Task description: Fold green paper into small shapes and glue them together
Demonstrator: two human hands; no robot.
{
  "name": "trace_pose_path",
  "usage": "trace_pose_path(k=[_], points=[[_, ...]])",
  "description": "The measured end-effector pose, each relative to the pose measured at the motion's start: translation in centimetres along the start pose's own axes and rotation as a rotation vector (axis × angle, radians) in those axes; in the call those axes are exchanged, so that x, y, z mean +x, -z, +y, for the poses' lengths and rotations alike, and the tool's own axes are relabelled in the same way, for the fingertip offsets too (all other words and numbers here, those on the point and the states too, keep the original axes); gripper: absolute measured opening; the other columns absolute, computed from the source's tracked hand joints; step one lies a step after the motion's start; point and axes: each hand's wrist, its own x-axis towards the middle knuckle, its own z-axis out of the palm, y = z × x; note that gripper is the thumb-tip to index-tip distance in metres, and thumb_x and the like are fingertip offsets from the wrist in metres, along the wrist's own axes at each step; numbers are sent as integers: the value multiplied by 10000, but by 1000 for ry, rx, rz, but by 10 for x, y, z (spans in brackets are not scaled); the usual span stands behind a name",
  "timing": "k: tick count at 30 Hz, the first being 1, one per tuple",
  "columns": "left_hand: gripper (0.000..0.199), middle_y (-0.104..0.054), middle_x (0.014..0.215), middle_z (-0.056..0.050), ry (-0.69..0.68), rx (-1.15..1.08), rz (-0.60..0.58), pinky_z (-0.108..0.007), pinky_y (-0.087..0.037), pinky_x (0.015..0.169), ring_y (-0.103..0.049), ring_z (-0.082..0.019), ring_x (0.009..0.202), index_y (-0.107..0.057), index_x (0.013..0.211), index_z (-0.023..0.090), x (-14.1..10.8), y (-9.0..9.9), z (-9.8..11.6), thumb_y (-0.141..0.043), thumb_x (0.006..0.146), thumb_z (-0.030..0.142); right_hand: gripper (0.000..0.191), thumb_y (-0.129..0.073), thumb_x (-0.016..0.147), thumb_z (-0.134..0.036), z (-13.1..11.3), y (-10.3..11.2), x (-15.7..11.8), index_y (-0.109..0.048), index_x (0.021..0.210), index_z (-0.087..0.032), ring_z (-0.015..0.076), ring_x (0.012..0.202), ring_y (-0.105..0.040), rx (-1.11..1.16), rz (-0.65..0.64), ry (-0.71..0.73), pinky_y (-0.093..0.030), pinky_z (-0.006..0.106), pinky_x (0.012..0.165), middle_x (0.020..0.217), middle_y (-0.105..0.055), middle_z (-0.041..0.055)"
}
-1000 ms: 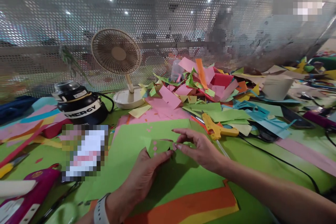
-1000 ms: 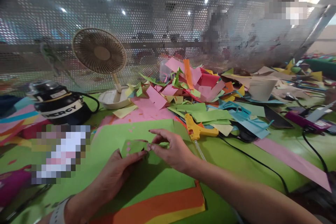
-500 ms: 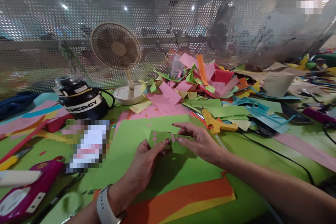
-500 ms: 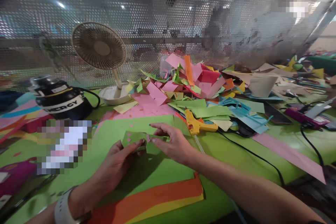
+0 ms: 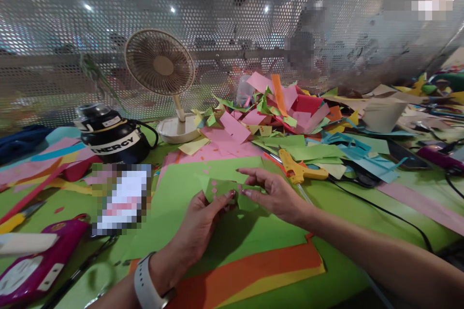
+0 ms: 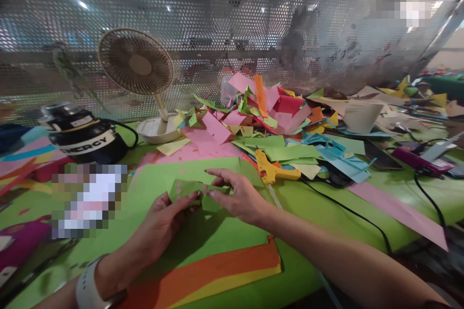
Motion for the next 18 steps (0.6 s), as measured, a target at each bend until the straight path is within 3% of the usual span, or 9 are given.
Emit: trace_pose_path(k=[4,10,18], points=[[202,-729,833,-14,-9,-6,-8,-207,-507,686,-629,-112,721,-716,849,170,1,-1,1,-809,675,213,533,-605,792,-272,2,1,1,-523,1298,-124,135,837,-567,-13,6,-2,-454,282,749,929,-571,42],[158,-713,755,5,-3,34,9,-190,-491,636,-610,-101,664,-710,763,175,0,-3,4,-816,654,218,509,-634,793,-276,3,1,2,-546,1281,-161,126,827,-544,-33,27,30,-464,277,747,905,-557,24],[228,-730,777,-11,-1,60,9,-224,-512,679,-645,-131,701,-731,877,178,-1,-3,2,-810,673,245,522,-615,788,-252,2,2,1,-532,1297,-164,119,784,-527,-53,4,68,-457,262,690,887,-553,21]])
